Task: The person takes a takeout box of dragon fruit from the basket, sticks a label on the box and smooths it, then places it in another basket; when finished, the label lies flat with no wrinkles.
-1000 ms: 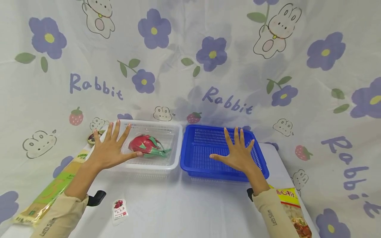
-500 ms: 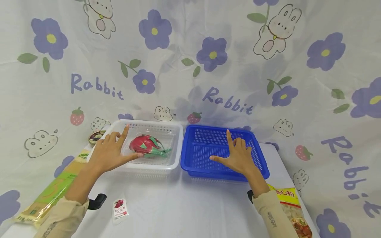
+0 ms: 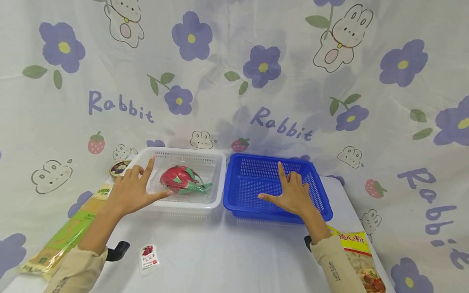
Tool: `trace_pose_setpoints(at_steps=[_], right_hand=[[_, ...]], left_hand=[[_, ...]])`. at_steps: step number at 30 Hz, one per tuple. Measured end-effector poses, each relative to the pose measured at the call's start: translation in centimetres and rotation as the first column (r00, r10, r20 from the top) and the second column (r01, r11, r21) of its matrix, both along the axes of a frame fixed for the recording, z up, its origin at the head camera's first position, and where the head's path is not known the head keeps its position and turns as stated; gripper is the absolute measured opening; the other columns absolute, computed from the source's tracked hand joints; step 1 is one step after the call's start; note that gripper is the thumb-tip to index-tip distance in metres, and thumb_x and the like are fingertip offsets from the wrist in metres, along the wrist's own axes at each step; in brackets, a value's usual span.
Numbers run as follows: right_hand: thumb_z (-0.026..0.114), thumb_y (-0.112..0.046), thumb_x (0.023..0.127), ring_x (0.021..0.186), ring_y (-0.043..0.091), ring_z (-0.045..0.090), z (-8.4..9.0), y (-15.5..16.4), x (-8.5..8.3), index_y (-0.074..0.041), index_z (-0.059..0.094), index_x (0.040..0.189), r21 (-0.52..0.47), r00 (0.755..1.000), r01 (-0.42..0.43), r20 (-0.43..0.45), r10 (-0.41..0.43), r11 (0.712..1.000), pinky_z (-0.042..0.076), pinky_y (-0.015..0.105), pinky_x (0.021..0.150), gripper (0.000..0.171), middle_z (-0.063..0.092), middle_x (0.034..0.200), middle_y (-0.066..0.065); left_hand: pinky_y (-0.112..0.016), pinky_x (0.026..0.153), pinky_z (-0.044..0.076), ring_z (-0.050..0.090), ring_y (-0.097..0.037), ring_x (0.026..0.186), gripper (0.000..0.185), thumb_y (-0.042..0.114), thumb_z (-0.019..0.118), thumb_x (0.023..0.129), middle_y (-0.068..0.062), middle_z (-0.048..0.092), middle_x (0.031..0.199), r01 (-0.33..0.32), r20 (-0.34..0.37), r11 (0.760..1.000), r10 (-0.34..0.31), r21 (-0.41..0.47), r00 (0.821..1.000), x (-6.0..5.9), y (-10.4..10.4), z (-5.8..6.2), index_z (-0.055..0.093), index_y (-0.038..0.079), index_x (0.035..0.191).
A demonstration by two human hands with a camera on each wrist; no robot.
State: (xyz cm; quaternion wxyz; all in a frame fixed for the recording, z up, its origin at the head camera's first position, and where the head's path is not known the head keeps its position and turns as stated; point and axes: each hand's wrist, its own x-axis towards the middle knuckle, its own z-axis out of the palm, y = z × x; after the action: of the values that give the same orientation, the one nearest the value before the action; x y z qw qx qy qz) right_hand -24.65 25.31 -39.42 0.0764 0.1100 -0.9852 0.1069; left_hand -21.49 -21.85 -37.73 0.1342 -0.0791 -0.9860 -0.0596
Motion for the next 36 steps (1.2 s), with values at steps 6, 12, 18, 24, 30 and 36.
trace_pose_setpoints(at_steps=[6, 12, 18, 24, 30, 36], right_hand=[[0.058, -0.082, 0.076, 0.12, 0.047, 0.038, -0.4, -0.3, -0.2, -0.018, -0.006, 0.16, 0.007, 1.0, 0.007, 0.026, -0.007, 1.0, 0.029, 0.08, 0.096, 0.124, 0.041, 0.134, 0.033], [0.058, -0.083, 0.075, 0.127, 0.05, 0.037, -0.4, -0.9, -0.3, -0.018, -0.004, 0.161, 0.003, 0.999, -0.006, 0.044, 0.005, 1.0, 0.025, 0.082, 0.097, 0.124, 0.041, 0.136, 0.033], [0.056, -0.084, 0.075, 0.124, 0.045, 0.039, -0.5, -1.9, -0.6, -0.021, -0.006, 0.16, 0.005, 0.998, -0.033, 0.056, 0.033, 0.999, 0.028, 0.08, 0.097, 0.123, 0.042, 0.128, 0.027], [0.056, -0.086, 0.074, 0.119, 0.043, 0.042, -1.0, -2.9, -1.0, -0.022, -0.005, 0.161, 0.004, 0.997, -0.041, 0.063, 0.04, 0.999, 0.027, 0.079, 0.1, 0.123, 0.043, 0.125, 0.026], [0.055, -0.087, 0.073, 0.108, 0.036, 0.042, -1.2, -3.7, -1.2, -0.023, -0.004, 0.161, 0.004, 0.996, -0.059, 0.06, 0.059, 0.998, 0.031, 0.077, 0.097, 0.123, 0.044, 0.113, 0.02], [0.054, -0.087, 0.073, 0.117, 0.04, 0.043, -1.4, -4.8, -1.3, -0.024, -0.003, 0.161, -0.016, 0.994, -0.074, 0.076, 0.075, 0.997, 0.027, 0.078, 0.101, 0.122, 0.045, 0.126, 0.025]], left_hand=[[-0.058, 0.081, 0.04, 0.048, -0.041, 0.107, 0.121, 0.089, 0.048, 0.075, -0.027, 0.048, 0.125, -0.008, 0.004, 1.0, 0.008, 0.001, 1.0, 0.1, -0.6, -0.4, 0.008, 0.014, 0.161], [-0.06, 0.078, 0.04, 0.048, -0.043, 0.104, 0.121, 0.089, 0.048, 0.075, -0.028, 0.047, 0.123, -0.029, 0.007, 1.0, 0.029, -0.002, 1.0, 0.4, -1.4, -0.8, 0.007, 0.014, 0.161], [-0.063, 0.082, 0.039, 0.047, -0.045, 0.109, 0.121, 0.087, 0.048, 0.077, -0.03, 0.044, 0.126, -0.044, 0.035, 0.999, 0.044, 0.017, 0.998, 0.8, -2.3, -1.0, 0.004, 0.013, 0.16], [-0.043, 0.066, 0.035, 0.045, -0.035, 0.092, 0.12, 0.086, 0.05, 0.077, -0.025, 0.044, 0.109, -0.06, 0.041, 0.997, 0.059, 0.042, 0.997, 1.1, -3.1, -1.5, 0.007, 0.011, 0.16], [-0.036, 0.062, 0.028, 0.041, -0.031, 0.086, 0.121, 0.085, 0.051, 0.077, -0.021, 0.04, 0.101, -0.077, 0.048, 0.995, 0.074, 0.061, 0.996, 1.3, -3.8, -1.9, 0.006, 0.01, 0.16], [-0.034, 0.06, 0.027, 0.038, -0.03, 0.083, 0.121, 0.084, 0.052, 0.077, -0.02, 0.039, 0.099, -0.095, 0.057, 0.994, 0.092, 0.06, 0.994, 1.8, -4.5, -2.0, 0.006, 0.009, 0.159]])
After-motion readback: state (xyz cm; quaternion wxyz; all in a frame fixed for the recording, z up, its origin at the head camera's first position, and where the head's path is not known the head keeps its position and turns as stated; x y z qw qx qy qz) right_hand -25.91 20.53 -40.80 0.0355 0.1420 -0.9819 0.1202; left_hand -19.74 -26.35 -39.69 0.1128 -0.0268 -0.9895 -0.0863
